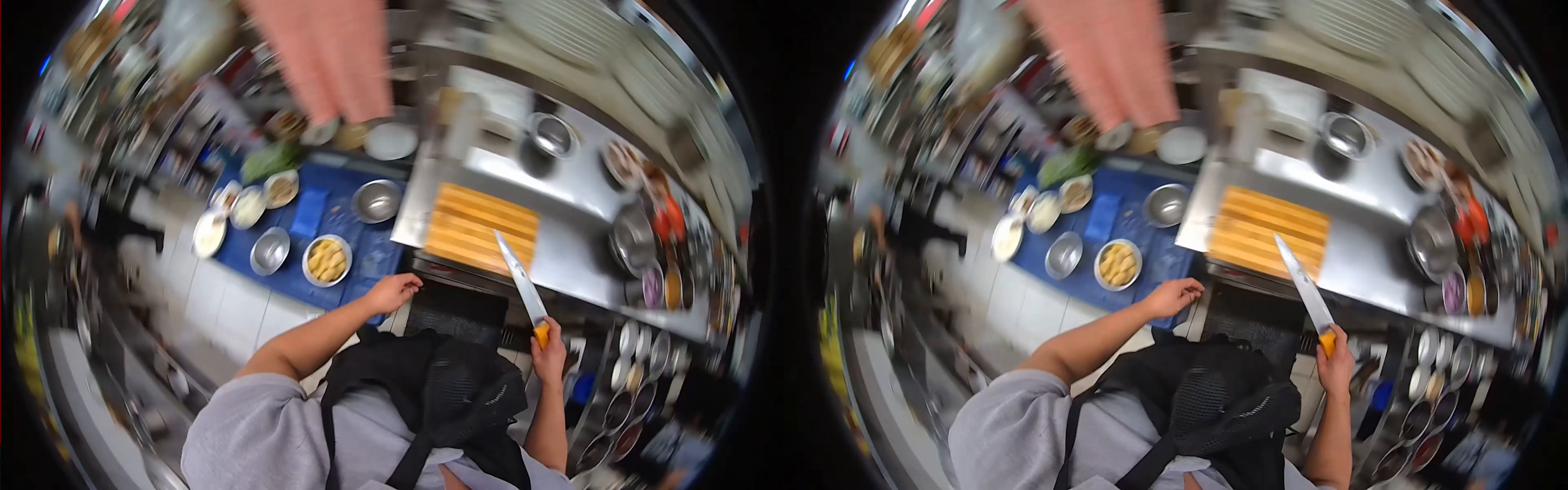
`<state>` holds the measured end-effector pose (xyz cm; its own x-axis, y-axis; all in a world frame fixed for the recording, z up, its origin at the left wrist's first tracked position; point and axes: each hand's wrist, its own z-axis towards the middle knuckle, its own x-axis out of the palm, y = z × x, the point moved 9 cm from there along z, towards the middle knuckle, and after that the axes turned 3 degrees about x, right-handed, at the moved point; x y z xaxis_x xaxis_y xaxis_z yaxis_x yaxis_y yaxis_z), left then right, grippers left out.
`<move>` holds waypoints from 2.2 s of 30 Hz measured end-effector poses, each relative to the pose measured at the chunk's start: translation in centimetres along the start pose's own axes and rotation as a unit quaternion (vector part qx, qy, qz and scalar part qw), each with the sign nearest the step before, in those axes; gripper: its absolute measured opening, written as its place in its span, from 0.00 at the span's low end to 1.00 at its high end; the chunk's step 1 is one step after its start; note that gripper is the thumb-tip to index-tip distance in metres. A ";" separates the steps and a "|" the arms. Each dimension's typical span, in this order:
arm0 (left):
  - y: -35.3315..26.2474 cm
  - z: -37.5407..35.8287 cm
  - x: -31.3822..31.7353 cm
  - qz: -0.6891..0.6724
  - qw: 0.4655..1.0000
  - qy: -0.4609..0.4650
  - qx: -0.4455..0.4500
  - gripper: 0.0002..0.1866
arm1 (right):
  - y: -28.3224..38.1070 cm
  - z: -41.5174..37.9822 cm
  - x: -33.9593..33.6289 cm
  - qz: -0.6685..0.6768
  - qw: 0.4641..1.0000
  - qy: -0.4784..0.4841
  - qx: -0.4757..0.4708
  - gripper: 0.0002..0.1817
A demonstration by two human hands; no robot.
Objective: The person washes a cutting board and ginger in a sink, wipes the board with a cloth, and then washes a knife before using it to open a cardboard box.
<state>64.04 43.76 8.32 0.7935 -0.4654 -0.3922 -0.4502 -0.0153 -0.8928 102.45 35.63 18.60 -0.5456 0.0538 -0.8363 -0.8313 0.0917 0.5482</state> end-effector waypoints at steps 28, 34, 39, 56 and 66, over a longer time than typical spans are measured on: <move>23.5 -51.2 -13.2 -0.122 0.725 -0.581 -0.350 0.13 | 45.5 9.1 32.3 -0.095 0.813 0.396 -0.416 0.27; 28.7 -64.1 -16.1 -0.148 0.614 -0.672 -0.387 0.14 | 56.4 4.5 42.2 -0.161 0.755 0.445 -0.454 0.29; 32.3 -75.4 -24.1 -0.073 0.545 -0.780 -0.300 0.13 | 68.1 -1.5 50.9 -0.153 0.712 0.494 -0.475 0.29; 38.2 -93.0 -40.6 -0.096 0.434 -0.829 -0.341 0.13 | 100.6 -23.0 75.1 -0.113 0.504 0.571 -0.638 0.24; 39.2 -106.1 -47.6 -0.134 0.213 -0.915 -0.314 0.17 | 123.6 -32.2 82.9 -0.147 0.392 0.509 -0.752 0.21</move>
<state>-34.83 -28.57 15.54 -0.6034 0.7432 -0.2890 0.2022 -0.2080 -0.9570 -48.93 19.42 17.17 0.4738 -0.2346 -0.8488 0.4217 -0.7858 0.4525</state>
